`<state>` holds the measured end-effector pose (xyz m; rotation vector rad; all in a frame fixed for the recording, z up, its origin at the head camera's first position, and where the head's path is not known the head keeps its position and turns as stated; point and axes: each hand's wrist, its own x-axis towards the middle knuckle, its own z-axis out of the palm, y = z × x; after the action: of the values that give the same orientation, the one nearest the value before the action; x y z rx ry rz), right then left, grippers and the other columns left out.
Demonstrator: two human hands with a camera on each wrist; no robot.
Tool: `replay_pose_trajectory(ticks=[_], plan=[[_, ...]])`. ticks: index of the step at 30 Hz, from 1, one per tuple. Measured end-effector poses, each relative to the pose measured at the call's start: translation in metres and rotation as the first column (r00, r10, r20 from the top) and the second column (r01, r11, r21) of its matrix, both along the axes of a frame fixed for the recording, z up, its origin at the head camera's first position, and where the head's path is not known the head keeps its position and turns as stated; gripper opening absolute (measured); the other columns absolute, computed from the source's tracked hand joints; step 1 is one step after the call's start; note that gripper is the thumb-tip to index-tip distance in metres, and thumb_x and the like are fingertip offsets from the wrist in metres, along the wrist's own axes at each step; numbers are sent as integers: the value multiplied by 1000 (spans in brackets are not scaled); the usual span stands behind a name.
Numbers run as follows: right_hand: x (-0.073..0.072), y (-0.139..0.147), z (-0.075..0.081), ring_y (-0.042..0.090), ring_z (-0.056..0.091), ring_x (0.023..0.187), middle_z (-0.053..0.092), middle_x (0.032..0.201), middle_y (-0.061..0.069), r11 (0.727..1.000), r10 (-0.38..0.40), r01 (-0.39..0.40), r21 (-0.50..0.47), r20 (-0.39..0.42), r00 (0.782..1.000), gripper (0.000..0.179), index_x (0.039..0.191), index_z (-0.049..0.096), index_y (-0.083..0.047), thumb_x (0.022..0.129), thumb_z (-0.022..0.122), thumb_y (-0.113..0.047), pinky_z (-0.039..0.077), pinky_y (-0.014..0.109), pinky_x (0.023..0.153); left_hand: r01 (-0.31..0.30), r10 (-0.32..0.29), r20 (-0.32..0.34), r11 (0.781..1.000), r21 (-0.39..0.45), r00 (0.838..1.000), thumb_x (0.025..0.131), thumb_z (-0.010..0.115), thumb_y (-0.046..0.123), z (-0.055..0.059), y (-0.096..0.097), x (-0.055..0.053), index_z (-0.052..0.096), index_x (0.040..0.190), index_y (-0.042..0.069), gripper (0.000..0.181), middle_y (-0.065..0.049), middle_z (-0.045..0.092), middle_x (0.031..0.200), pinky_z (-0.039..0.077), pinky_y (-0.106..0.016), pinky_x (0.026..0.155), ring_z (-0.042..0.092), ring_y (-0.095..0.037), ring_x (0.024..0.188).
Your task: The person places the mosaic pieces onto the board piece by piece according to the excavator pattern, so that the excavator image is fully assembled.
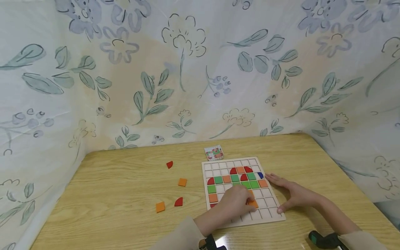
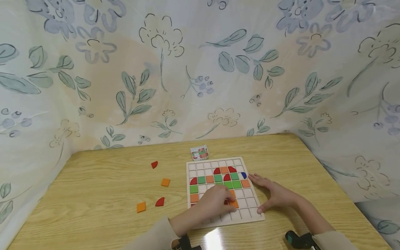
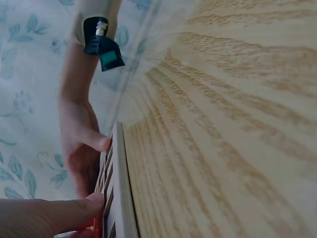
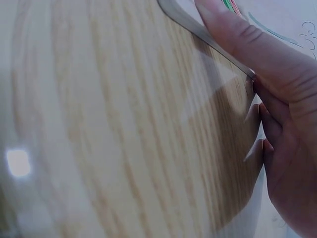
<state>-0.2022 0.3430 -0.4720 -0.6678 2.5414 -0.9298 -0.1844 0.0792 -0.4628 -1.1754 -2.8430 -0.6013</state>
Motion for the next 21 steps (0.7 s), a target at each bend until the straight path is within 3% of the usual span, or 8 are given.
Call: replay_pose_trajectory(ticks=[7, 10, 12, 17, 21], plan=[[1, -2, 1, 53, 9, 132, 17, 150, 23, 1000, 2, -2, 0, 0, 1000, 100, 147, 25, -15, 66, 81, -35, 14, 71, 95, -9, 8, 6, 1000, 12, 1000, 76, 72, 45, -1, -4, -1, 73, 91, 24, 26, 18, 62, 77, 36, -11, 63, 46, 4, 70], [2, -3, 1, 53, 8, 132, 16, 150, 24, 1000, 2, -2, -11, 9, 1000, 100, 147, 25, -14, 66, 81, -33, 13, 72, 94, -30, 26, 62, 998, 58, 998, 76, 70, 48, 0, -14, -6, 72, 96, 23, 32, 17, 65, 83, 37, -10, 62, 49, 6, 72], [2, -3, 1, 53, 8, 132, 16, 150, 24, 1000, 1, 0, -15, 15, 1000, 100, 147, 24, -13, 67, 81, -32, 13, 72, 94, -60, 42, 136, 990, 130, 990, 76, 71, 45, 2, -26, -12, 72, 99, 21, 33, 14, 66, 84, 39, -11, 60, 51, 5, 71], [1, -2, 1, 53, 9, 132, 16, 150, 24, 1000, -9, 9, -5, 14, 1000, 101, 147, 24, -13, 66, 82, -32, 13, 72, 95, -164, 60, 320, 936, 311, 946, 78, 73, 30, 5, -68, -30, 72, 101, 15, 28, 8, 64, 82, 41, -16, 58, 49, -1, 66], [1, -1, 0, 53, 9, 131, 17, 150, 23, 1000, -18, 18, 3, 15, 1000, 102, 147, 24, -16, 65, 81, -34, 13, 71, 96, -248, 77, 407, 889, 384, 910, 78, 73, 27, 7, -103, -38, 71, 103, 11, 30, 2, 66, 87, 45, -20, 63, 55, -6, 74]])
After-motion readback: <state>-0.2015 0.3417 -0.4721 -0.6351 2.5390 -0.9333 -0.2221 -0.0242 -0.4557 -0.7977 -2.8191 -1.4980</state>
